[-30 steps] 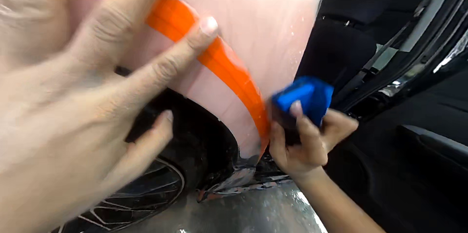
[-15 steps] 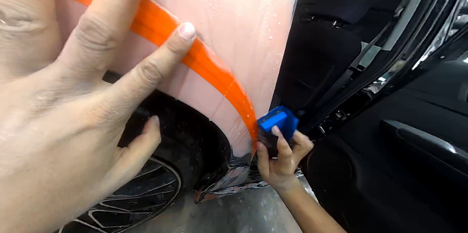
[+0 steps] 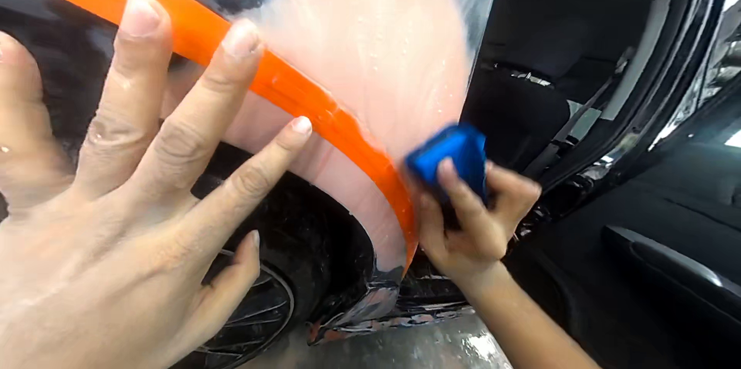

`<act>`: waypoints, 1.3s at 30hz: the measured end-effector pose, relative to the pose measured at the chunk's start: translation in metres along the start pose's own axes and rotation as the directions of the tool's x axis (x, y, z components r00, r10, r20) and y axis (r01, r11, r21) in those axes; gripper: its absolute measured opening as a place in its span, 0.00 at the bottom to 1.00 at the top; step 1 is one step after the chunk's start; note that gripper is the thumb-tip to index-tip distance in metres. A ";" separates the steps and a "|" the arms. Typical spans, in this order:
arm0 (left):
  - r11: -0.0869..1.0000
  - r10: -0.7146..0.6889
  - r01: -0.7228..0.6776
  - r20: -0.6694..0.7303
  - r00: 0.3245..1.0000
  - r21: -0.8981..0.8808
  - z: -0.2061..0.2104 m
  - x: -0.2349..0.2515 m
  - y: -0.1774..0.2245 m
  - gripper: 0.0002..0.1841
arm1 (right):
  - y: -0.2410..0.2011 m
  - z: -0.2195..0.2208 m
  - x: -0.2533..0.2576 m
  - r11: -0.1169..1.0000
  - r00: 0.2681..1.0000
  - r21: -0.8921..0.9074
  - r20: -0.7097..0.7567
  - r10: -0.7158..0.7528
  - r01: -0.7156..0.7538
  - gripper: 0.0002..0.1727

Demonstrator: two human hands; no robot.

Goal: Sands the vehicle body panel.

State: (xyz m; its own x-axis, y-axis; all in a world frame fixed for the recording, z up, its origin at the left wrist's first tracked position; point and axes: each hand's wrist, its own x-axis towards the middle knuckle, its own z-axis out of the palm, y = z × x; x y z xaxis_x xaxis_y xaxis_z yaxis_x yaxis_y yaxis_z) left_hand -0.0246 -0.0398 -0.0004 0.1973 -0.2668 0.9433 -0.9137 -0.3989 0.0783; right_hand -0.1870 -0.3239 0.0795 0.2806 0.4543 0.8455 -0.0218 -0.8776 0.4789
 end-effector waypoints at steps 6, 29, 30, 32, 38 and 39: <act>1.000 -0.007 0.007 -0.038 0.999 0.003 -0.015 -0.016 -0.008 0.40 | -0.011 0.002 0.007 1.000 0.999 -0.023 0.038 -0.007 0.008 0.26; 0.994 -0.110 0.105 -0.154 0.982 -0.038 -0.047 -0.017 -0.026 0.42 | -0.034 0.022 0.117 0.996 0.996 -0.027 0.022 -0.082 0.083 0.23; 0.994 -0.107 0.101 -0.151 0.983 -0.047 -0.043 -0.017 -0.021 0.42 | -0.038 0.024 0.129 0.998 0.999 -0.037 0.007 -0.049 0.049 0.24; 0.994 -0.094 0.086 -0.150 0.984 -0.063 -0.041 -0.019 -0.017 0.41 | -0.051 0.026 0.130 0.999 1.000 -0.042 0.004 0.003 -0.003 0.26; 0.983 -0.153 0.138 -0.120 0.981 -0.125 -0.047 -0.030 -0.016 0.39 | -0.046 0.025 0.116 0.993 0.991 0.006 0.053 -0.120 0.120 0.22; 0.979 -0.161 0.145 -0.111 0.981 -0.146 -0.042 -0.031 -0.009 0.39 | -0.048 0.026 0.128 0.995 0.995 -0.002 0.041 -0.096 0.096 0.23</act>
State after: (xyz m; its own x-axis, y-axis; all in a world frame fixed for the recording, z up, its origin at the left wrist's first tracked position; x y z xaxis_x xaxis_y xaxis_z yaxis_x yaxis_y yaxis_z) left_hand -0.0373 0.0090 -0.0168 0.3014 -0.0994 0.9483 -0.9176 -0.3008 0.2601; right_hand -0.1253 -0.2278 0.1582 0.3209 0.5297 0.7852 0.0028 -0.8295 0.5585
